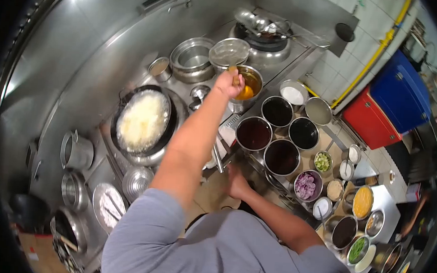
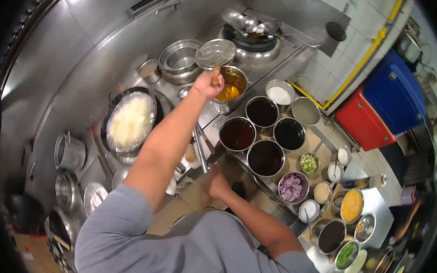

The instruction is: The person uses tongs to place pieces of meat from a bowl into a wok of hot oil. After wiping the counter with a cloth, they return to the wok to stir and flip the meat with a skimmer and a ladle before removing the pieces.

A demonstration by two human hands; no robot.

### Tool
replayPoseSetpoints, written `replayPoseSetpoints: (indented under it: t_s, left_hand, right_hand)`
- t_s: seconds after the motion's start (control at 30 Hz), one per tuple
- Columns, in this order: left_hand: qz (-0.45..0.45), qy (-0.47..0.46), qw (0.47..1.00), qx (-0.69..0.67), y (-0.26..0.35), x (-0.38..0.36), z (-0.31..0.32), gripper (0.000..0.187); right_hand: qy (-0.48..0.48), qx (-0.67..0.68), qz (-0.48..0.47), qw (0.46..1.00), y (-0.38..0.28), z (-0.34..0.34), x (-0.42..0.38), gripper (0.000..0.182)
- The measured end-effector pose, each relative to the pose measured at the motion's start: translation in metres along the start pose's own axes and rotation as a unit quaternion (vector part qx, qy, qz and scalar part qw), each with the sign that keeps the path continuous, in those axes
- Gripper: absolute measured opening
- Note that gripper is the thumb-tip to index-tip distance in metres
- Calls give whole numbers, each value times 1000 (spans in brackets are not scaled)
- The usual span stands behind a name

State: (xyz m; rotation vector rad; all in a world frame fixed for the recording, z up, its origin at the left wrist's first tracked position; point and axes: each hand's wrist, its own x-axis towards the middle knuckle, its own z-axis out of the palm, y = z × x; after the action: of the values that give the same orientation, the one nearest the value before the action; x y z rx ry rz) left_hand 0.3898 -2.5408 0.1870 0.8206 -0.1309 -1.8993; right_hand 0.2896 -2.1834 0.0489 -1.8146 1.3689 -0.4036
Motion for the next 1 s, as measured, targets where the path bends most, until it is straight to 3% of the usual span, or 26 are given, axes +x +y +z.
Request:
replayPoseSetpoints:
  t_s: [0.03,0.1,0.17,0.23,0.3,0.37,0.4,0.53,0.63,0.7,0.73,0.77,0.83,0.97,1.0]
  left_hand:
    - [-18,-35,999,-1,15,-12,0,8]
    - [-10,-4,1000,-17,26,-60,5,10]
    - [32,15,999,22,27,-110,4,25]
    - [108,58,991,60,23,-158,1,33]
    - [172,27,980,98,19,-204,-11,37]
    - [213,56,969,111,12,-246,-8,38]
    - [247,77,958,128,9,-265,-9,40]
    - [304,137,930,155,3,-335,-38,45]
    - [324,213,905,177,1,-377,-73,50]
    - [332,258,887,193,-7,-402,-105,52]
    - [345,273,878,190,-11,-410,-118,54]
    - [341,290,875,184,-14,-418,-129,57]
    - [351,307,865,187,-21,-432,-143,61]
    - [364,323,846,219,-25,-450,-187,63]
    - [371,349,824,246,-24,-456,-194,63]
  right_hand:
    - [27,-46,1,999,1,15,20,112]
    - [-6,-117,18,993,-30,2,42,117]
    - [-28,-187,25,982,-40,-7,70,122]
    - [12,-213,1,977,-38,1,97,128]
    - [2,-245,-11,969,-26,12,114,117]
    - [1,-306,-31,951,-2,29,135,100]
    - [77,-273,-63,957,18,52,146,81]
    - [29,-242,-39,969,24,44,166,67]
    - [-11,-123,5,992,34,30,183,61]
    - [-29,-201,21,979,24,9,171,58]
    - [27,-311,-55,949,24,10,169,65]
    - [54,-318,-91,942,25,11,165,65]
    - [-15,-289,-111,951,0,1,150,70]
    - [-20,-257,-66,964,25,50,182,70]
    - [23,-189,-51,980,16,53,186,71]
